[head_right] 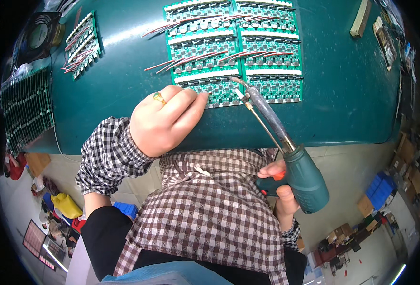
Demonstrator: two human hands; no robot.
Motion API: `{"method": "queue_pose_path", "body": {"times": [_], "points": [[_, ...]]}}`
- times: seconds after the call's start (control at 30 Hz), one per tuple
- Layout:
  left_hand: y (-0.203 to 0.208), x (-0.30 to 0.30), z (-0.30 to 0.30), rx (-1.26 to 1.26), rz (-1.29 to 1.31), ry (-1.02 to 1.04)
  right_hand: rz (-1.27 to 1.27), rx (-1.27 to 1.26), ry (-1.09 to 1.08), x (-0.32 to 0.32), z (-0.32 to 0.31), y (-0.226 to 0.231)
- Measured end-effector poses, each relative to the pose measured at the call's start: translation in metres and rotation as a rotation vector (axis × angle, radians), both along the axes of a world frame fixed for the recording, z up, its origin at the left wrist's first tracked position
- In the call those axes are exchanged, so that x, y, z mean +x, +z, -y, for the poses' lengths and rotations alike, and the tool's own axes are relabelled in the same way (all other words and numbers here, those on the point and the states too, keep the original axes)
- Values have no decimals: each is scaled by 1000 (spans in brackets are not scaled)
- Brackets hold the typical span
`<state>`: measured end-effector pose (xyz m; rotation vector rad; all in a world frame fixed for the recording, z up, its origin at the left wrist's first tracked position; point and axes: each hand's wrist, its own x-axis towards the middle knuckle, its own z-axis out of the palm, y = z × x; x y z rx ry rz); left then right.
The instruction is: The person solders wires onto circuit boards using a soldering iron.
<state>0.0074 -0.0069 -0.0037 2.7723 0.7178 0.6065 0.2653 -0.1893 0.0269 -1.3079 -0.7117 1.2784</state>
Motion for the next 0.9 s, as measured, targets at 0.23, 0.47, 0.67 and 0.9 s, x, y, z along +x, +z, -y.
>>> {"method": "queue_pose_path", "body": {"times": [0.23, 0.47, 0.67, 0.9], "points": [[-7, 3, 0, -83, -32, 16, 250, -164, 13, -14, -3, 14], [-10, 4, -4, -143, 61, 58, 289, -222, 13, -20, -3, 18], [-13, 4, -9, -212, 146, 64, 307, -187, 0, -21, 1, 15], [-17, 5, -9, -233, 162, 69, 307, -185, 79, -14, 1, 13]]}}
